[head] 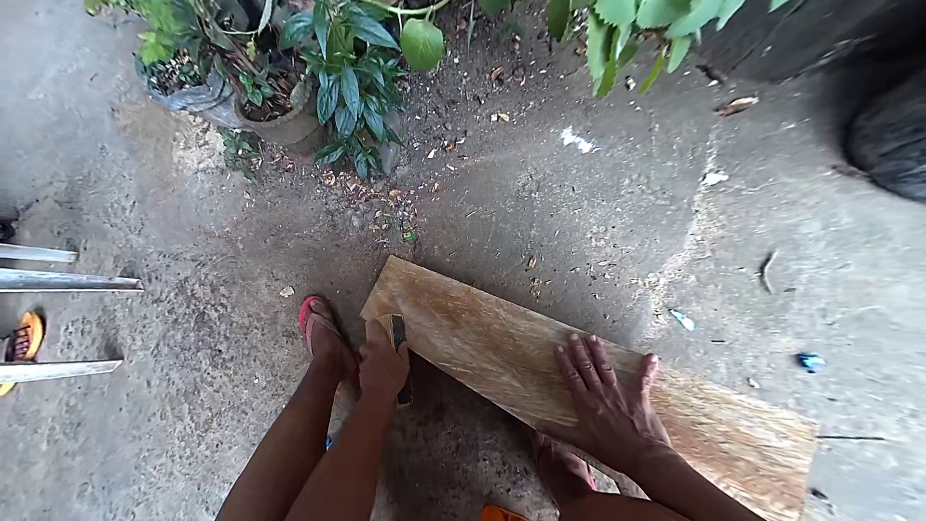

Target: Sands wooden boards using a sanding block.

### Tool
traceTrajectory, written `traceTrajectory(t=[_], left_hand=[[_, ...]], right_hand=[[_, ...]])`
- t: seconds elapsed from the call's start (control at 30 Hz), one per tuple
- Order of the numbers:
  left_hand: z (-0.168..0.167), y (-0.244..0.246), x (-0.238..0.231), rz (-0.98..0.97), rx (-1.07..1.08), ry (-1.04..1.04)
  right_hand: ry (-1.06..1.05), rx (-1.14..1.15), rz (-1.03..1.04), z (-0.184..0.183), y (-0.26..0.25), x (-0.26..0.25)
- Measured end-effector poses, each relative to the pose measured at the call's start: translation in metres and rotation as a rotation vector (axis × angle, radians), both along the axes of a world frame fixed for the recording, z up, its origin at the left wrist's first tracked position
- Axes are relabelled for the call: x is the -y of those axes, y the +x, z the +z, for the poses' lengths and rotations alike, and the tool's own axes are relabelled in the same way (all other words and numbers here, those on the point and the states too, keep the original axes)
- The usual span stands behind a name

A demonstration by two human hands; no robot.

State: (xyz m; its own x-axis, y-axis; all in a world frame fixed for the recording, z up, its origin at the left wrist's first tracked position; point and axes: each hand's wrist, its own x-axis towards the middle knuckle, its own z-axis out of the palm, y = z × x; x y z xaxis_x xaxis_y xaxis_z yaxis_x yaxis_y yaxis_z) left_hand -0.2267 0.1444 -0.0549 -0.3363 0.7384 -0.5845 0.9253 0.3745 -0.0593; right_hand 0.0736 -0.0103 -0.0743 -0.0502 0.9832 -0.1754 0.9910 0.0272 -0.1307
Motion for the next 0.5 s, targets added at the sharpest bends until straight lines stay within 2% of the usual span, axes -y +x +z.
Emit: traceTrajectory(t=[0.07, 0.2, 0.27, 0.37, 0.43, 0.5], left_hand=[[-0.003, -0.01, -0.012, -0.002, -0.001, -0.001], [-0.024, -0.031, -0.068, 0.234, 0.003, 0.089], [-0.023, -0.023, -0.048, 0.23, 0.01, 0.082], [-0.004, -0.016, 0.0, 0.073, -0.01, 0.014], [-0.005, -0.025, 0.001, 0.039, -0.007, 0.012], [-0.013, -0.04, -0.023, 0.123, 0.018, 0.066]], right_hand=[[-0.013, 0.003, 0.005, 0.001, 0.001, 0.001], [-0.027, 0.01, -0.001, 0.001, 0.0, 0.001], [-0.03, 0.015, 0.002, 0.002, 0.001, 0.004], [0.006, 0.008, 0.002, -0.003, 0.0, 0.005], [-0.02, 0.006, -0.002, -0.002, 0.0, 0.006], [-0.006, 0.008, 0.003, -0.002, -0.001, 0.007]])
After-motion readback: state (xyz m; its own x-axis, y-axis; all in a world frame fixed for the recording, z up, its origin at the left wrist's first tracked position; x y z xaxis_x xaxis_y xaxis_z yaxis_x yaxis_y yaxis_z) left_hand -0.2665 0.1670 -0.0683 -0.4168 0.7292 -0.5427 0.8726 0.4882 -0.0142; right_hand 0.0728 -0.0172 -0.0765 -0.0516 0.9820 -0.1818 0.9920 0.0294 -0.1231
